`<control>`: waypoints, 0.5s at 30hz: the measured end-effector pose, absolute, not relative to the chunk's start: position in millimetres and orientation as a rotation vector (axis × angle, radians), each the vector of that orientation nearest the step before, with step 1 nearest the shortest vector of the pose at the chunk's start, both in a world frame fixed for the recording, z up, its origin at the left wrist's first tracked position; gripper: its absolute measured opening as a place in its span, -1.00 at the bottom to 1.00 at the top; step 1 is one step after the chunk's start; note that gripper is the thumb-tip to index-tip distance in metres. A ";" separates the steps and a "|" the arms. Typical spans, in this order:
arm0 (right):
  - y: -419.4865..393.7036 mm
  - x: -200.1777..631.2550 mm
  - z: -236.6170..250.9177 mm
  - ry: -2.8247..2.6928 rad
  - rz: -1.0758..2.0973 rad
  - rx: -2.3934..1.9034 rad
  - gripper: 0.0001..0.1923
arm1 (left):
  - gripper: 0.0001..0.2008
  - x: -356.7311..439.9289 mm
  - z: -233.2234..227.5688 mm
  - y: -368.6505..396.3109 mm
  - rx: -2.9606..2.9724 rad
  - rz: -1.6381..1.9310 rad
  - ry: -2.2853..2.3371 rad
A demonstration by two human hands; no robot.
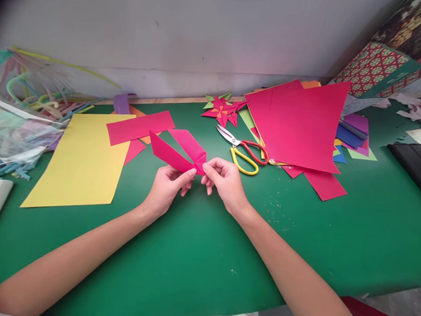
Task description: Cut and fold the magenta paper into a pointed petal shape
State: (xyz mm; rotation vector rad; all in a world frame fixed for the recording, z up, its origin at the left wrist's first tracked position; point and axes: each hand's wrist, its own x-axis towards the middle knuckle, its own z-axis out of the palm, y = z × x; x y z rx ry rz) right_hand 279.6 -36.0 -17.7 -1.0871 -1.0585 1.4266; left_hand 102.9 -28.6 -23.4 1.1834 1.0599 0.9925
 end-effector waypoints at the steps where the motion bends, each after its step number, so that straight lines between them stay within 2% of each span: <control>1: -36.5 279.1 -17.5 -1.056 1.426 -1.083 -0.69 | -0.63 103.0 -23.6 -28.7 1.176 0.997 1.059; 15: -40.3 273.3 -18.0 -1.006 1.461 -1.081 -0.66 | -0.62 106.7 -22.8 -30.6 1.042 1.055 1.098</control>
